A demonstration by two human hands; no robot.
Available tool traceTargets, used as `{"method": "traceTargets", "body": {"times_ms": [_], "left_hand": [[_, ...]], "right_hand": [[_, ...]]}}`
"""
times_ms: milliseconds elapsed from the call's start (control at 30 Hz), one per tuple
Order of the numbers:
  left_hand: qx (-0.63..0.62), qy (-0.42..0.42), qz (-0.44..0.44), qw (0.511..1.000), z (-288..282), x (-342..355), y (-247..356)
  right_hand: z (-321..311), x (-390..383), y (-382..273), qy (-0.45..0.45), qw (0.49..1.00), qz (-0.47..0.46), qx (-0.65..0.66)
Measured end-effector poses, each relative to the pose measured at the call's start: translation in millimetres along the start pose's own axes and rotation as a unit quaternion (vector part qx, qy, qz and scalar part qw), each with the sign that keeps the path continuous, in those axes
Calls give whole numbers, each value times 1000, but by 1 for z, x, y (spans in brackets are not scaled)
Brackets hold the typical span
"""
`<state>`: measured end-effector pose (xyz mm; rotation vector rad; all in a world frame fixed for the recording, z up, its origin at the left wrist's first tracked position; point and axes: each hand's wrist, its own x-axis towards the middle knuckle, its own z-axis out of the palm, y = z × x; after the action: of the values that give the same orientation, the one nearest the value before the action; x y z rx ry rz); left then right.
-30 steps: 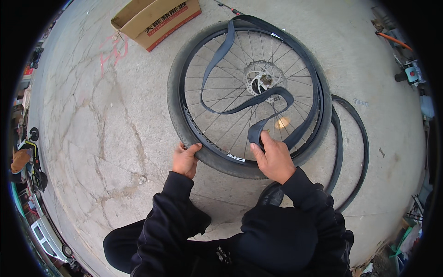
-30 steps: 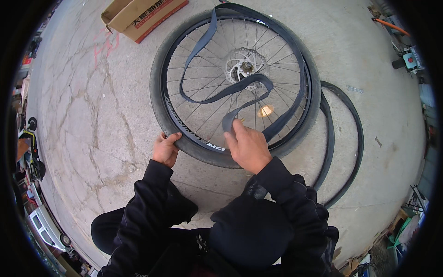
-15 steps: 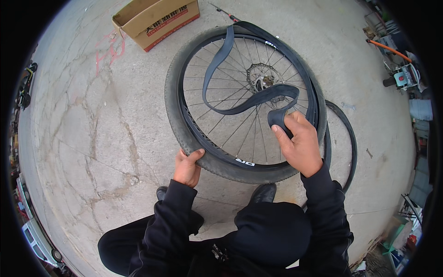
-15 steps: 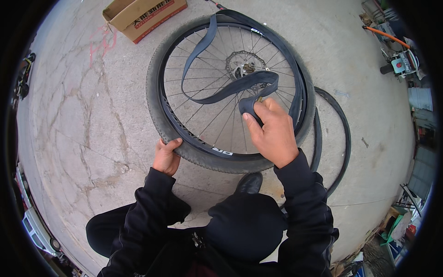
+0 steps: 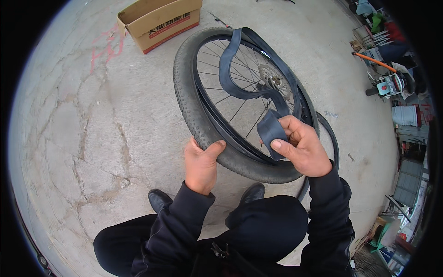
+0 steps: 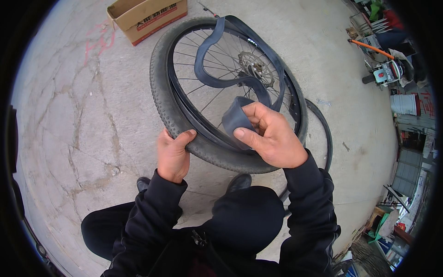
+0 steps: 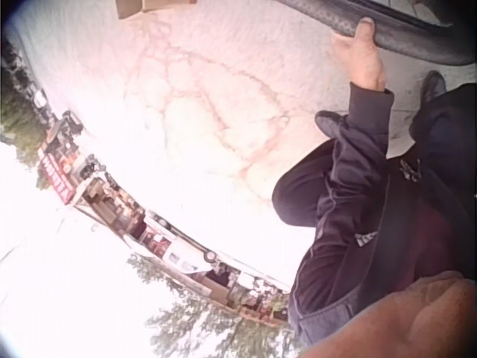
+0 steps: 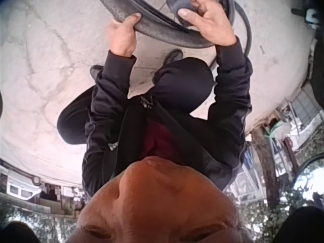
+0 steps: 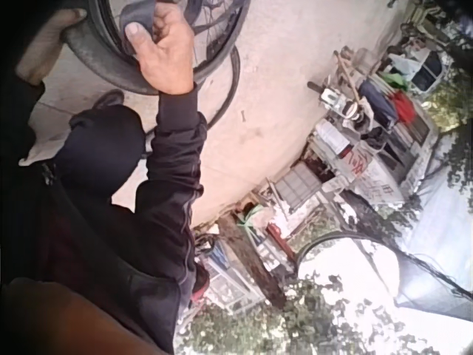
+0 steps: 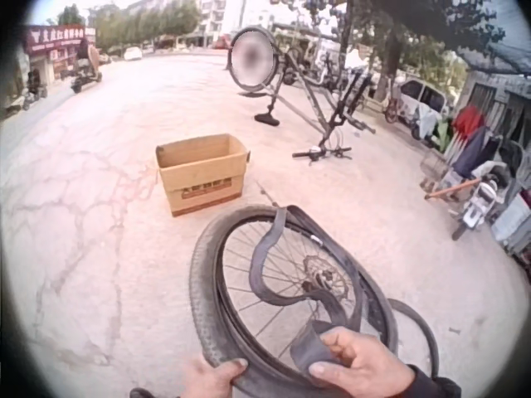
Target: The person removes the old tire and inner tube from a bicycle wheel, installs a new inner tube, and then fits a new tire onto the rim. They then use a pump to inflate the tire.
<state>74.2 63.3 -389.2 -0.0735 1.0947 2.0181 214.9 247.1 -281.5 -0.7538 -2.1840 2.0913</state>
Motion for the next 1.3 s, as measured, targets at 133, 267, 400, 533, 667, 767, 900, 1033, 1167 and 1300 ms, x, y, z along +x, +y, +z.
{"method": "traceTargets", "body": {"times_ms": [133, 267, 400, 533, 667, 767, 900, 1033, 1167, 1300], "left_hand": [[1, 7, 9, 1000, 17, -7, 0], [-8, 13, 2, 1000, 22, -10, 1], [-9, 11, 1, 1000, 25, -12, 3], [-28, -2, 0, 1000, 33, -17, 3], [-57, -7, -6, 998, 38, -18, 1], [-39, -9, -4, 999, 38, -17, 1], [-26, -5, -3, 1000, 38, -16, 0], [-48, -8, -3, 999, 42, -16, -1], [-56, -8, 14, 998, 45, -18, -2], [-41, 3, 18, 999, 45, -17, -4]], "right_hand": [[11, -3, -5, -44, 998, 4, -43], [24, -4, -3, -70, 997, -10, -16], [18, -1, -4, 6, 999, -39, 34], [9, -4, -5, 79, 991, -27, 100], [16, -6, -7, -8, 999, 20, 31], [24, -5, -11, 0, 1000, 24, 10], [32, -6, -13, 26, 998, 53, -27], [38, -9, -9, 69, 994, 47, -66], [49, -14, -4, 140, 978, -9, -157], [60, -16, -4, 172, 925, -66, -332]]}}
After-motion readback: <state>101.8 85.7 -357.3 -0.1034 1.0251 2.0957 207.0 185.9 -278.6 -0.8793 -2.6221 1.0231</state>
